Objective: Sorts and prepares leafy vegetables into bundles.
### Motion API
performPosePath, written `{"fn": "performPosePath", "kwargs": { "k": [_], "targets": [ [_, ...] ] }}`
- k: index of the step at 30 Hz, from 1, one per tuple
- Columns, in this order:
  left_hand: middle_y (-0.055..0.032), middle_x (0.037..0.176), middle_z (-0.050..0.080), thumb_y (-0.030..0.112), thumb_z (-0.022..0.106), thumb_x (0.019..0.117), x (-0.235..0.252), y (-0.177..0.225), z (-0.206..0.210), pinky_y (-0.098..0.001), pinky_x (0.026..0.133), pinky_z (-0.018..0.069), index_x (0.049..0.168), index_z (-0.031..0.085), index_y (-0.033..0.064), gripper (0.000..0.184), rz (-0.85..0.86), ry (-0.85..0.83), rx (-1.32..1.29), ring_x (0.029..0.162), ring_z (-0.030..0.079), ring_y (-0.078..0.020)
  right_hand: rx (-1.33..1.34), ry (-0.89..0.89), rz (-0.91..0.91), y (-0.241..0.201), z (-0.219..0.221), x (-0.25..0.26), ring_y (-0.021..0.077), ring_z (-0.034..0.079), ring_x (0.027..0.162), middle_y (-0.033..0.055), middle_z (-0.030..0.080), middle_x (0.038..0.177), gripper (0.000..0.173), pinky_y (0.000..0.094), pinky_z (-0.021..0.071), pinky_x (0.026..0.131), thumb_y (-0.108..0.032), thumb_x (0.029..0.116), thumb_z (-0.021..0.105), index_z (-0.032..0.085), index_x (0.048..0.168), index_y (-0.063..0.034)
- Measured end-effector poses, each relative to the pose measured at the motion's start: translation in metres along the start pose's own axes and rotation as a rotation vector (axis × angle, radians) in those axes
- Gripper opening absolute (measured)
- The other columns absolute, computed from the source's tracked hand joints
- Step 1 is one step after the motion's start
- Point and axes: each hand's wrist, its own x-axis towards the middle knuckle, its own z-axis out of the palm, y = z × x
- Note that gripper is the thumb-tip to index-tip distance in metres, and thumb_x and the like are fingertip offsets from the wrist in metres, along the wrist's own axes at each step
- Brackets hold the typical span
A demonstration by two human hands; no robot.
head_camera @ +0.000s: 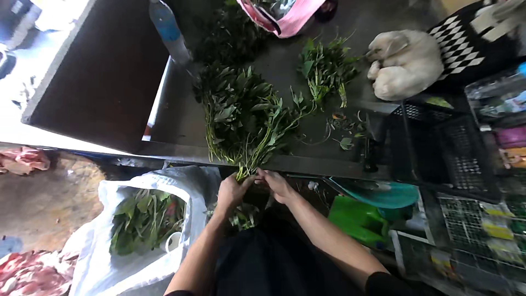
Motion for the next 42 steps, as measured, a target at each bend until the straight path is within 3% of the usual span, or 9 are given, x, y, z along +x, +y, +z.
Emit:
{"fn": "performPosePath", "kwargs": {
  "k": [5,9,15,19,21,27,33,38,42],
  "targets": [
    [-0.0168,0.111,0.071,0.051,0.062,0.0982,0.013,0.011,0.010,-0.0583,0.095,0.0518,0.120,0.070,0.0096,0.047,-0.043,-0.037,0.062,0.108,0.068,-0.0336,0.076,0.097,0.002,0.001,0.022,0.010,0.0170,0.063,0.100,0.0102,0.067,0.110,0.042,0.0351,0.0525,0.089,-0.038,0.1040,0.060,0.065,0.123,-0.0017],
    [-0.0149,0.104,0.072,0.047,0.061,0.0998,0.007,0.001,0.000,-0.0561,0.091,0.0525,0.114,0.070,0.0082,0.042,0.023,-0.005,-0.045,0.101,0.069,-0.0303,0.173,-0.025,-0.125,-0.002,0.004,-0.006,0.0200,0.065,0.112,0.0140,0.065,0.125,0.041,0.0396,0.0555,0.096,-0.030,0.1077,0.054,0.055,0.137,-0.0012],
    [-0.0063,0.097,0.072,0.044,0.070,0.0946,0.009,0.001,0.002,-0.0485,0.088,0.0552,0.108,0.073,0.0120,0.035,0.135,-0.101,-0.217,0.091,0.069,-0.0188,0.262,-0.045,-0.094,-0.008,-0.009,-0.029,0.0220,0.071,0.092,0.0141,0.070,0.107,0.029,0.0394,0.0618,0.082,-0.018,0.1105,0.045,0.056,0.128,0.0024],
    [-0.0103,0.104,0.073,0.042,0.072,0.0931,0.007,0.015,0.009,-0.0530,0.093,0.0536,0.112,0.073,0.0115,0.036,0.114,-0.158,-0.107,0.099,0.069,-0.0245,0.219,-0.025,-0.085,-0.009,-0.011,-0.036,0.0204,0.071,0.092,0.0137,0.069,0.108,0.028,0.0380,0.0613,0.082,-0.018,0.1092,0.050,0.060,0.125,0.0027],
    [-0.0098,0.100,0.072,0.042,0.069,0.0945,0.008,0.014,0.011,-0.0528,0.089,0.0538,0.109,0.073,0.0108,0.035,0.118,-0.162,-0.100,0.095,0.069,-0.0243,0.196,-0.060,-0.112,-0.010,-0.016,-0.042,0.0191,0.070,0.094,0.0125,0.069,0.109,0.025,0.0365,0.0603,0.086,-0.014,0.1082,0.051,0.061,0.124,0.0032],
    [-0.0076,0.087,0.067,0.041,0.063,0.0992,0.010,-0.002,0.004,-0.0483,0.078,0.0524,0.102,0.070,0.0068,0.036,0.177,-0.161,-0.175,0.080,0.065,-0.0206,0.216,-0.008,-0.143,-0.017,-0.043,-0.071,0.0112,0.064,0.079,0.0050,0.066,0.097,0.023,0.0269,0.0573,0.077,-0.001,0.1038,0.051,0.060,0.125,0.0023],
    [-0.0065,0.087,0.069,0.043,0.064,0.0982,0.007,0.008,0.008,-0.0471,0.080,0.0538,0.102,0.071,0.0086,0.035,0.203,-0.157,-0.172,0.082,0.066,-0.0188,0.268,0.030,-0.111,-0.013,-0.026,-0.069,0.0127,0.065,0.080,0.0061,0.066,0.096,0.018,0.0280,0.0580,0.077,-0.009,0.1071,0.051,0.061,0.118,0.0010],
    [-0.0110,0.093,0.070,0.041,0.064,0.0980,-0.005,0.017,0.013,-0.0516,0.084,0.0534,0.104,0.071,0.0063,0.036,0.245,-0.265,0.000,0.088,0.068,-0.0250,0.041,0.055,-0.112,-0.006,-0.002,-0.068,0.0188,0.069,0.098,0.0124,0.069,0.111,0.042,0.0374,0.0588,0.086,-0.036,0.1060,0.057,0.062,0.126,0.0006],
    [-0.0087,0.091,0.071,0.044,0.065,0.0980,-0.002,0.006,0.011,-0.0489,0.083,0.0551,0.106,0.072,0.0077,0.037,0.244,-0.266,-0.097,0.085,0.068,-0.0214,-0.045,0.104,-0.197,-0.003,-0.007,-0.067,0.0172,0.068,0.095,0.0127,0.068,0.108,0.036,0.0362,0.0588,0.085,-0.029,0.1090,0.051,0.063,0.124,0.0014]
  ]
}}
